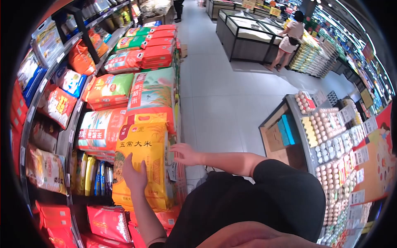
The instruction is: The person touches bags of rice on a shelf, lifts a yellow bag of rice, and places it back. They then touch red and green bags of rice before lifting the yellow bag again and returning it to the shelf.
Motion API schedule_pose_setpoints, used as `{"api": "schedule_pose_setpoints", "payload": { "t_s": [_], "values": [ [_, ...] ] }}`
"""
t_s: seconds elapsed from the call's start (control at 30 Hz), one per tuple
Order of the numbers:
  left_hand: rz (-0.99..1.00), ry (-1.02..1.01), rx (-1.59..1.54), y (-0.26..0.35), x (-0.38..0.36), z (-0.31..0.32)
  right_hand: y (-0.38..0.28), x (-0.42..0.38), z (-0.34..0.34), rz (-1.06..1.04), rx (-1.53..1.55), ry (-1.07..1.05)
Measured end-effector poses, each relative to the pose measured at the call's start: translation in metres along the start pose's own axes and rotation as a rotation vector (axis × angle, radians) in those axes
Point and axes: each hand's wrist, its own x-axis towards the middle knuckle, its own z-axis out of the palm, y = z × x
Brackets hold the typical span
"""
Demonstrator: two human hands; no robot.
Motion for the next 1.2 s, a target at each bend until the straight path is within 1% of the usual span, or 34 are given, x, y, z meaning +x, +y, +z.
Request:
{"api": "schedule_pose_setpoints", "payload": {
  "t_s": [0.03,0.1,0.13,0.17,0.2,0.23,0.27,0.3,0.33,0.37,0.43,0.47,0.5,0.6,0.73,0.8,0.83,0.87,0.9,0.93,1.0,1.03,1.07,1.13,1.2],
  "values": [
    [0.014,-0.010,0.001,0.001,0.010,0.002,0.027,-0.023,0.002,0.029,-0.009,0.037],
    [0.025,-0.034,0.025,0.002,0.030,0.010,0.081,-0.080,0.003,0.252,-0.046,0.032],
    [0.032,-0.046,0.041,0.000,0.039,0.015,0.112,-0.109,0.000,0.370,-0.142,-0.014],
    [0.029,-0.052,0.108,-0.006,0.046,0.022,0.147,-0.146,0.002,0.495,-0.040,0.023],
    [0.028,-0.057,0.176,-0.016,0.054,0.033,0.157,-0.181,-0.011,0.692,-0.135,-0.049],
    [0.029,-0.058,0.245,-0.023,0.062,0.043,0.168,-0.217,-0.023,0.811,-0.122,-0.091],
    [-0.021,-0.104,0.327,-0.027,0.069,0.050,0.195,-0.263,-0.021,0.882,-0.186,-0.180],
    [-0.067,-0.114,0.376,-0.034,0.074,0.059,0.222,-0.310,-0.010,1.048,-0.245,-0.172],
    [-0.112,-0.121,0.424,-0.042,0.076,0.068,0.221,-0.340,-0.023,1.161,-0.269,-0.353],
    [-0.156,-0.129,0.471,-0.046,0.078,0.075,0.225,-0.376,-0.026,1.238,-0.276,-0.453],
    [-0.231,-0.127,0.458,-0.045,0.080,0.081,0.214,-0.438,-0.031,1.377,-0.228,-0.392],
    [-0.272,-0.129,0.449,-0.042,0.080,0.084,0.222,-0.473,-0.024,1.419,-0.233,-0.371],
    [-0.271,-0.131,0.453,-0.038,0.079,0.083,0.232,-0.496,-0.016,1.460,-0.234,-0.353],
    [-0.264,-0.146,0.422,-0.038,0.080,0.084,0.207,-0.506,-0.031,1.603,-0.098,-0.345],
    [-0.306,-0.155,0.322,-0.065,0.094,0.094,0.227,-0.523,-0.024,1.562,0.001,-0.303],
    [-0.177,-0.207,0.532,-0.096,0.112,0.103,0.234,-0.519,-0.031,1.518,0.036,-0.299],
    [-0.115,-0.231,0.635,-0.099,0.118,0.111,0.242,-0.517,-0.036,1.491,0.041,-0.294],
    [-0.350,-0.206,0.603,-0.081,0.129,0.115,0.250,-0.515,-0.044,1.463,0.044,-0.292],
    [-0.586,-0.178,0.565,-0.044,0.144,0.109,0.260,-0.514,-0.051,1.434,0.047,-0.290],
    [-0.820,-0.148,0.522,-0.020,0.153,0.110,0.270,-0.513,-0.061,1.431,0.039,-0.237],
    [-0.829,-0.058,0.666,-0.021,0.148,0.131,0.288,-0.513,-0.080,1.428,0.029,-0.132],
    [-0.827,-0.013,0.742,-0.023,0.148,0.139,0.292,-0.515,-0.088,1.454,0.051,-0.040],
    [-0.820,-0.018,0.694,-0.006,0.145,0.133,0.294,-0.517,-0.100,1.479,0.070,0.052],
    [-0.815,-0.076,0.662,-0.015,0.149,0.132,0.296,-0.528,-0.115,1.525,0.081,0.258],
    [-0.809,-0.134,0.628,-0.007,0.150,0.128,0.294,-0.546,-0.119,1.543,0.094,0.201]
  ]
}}
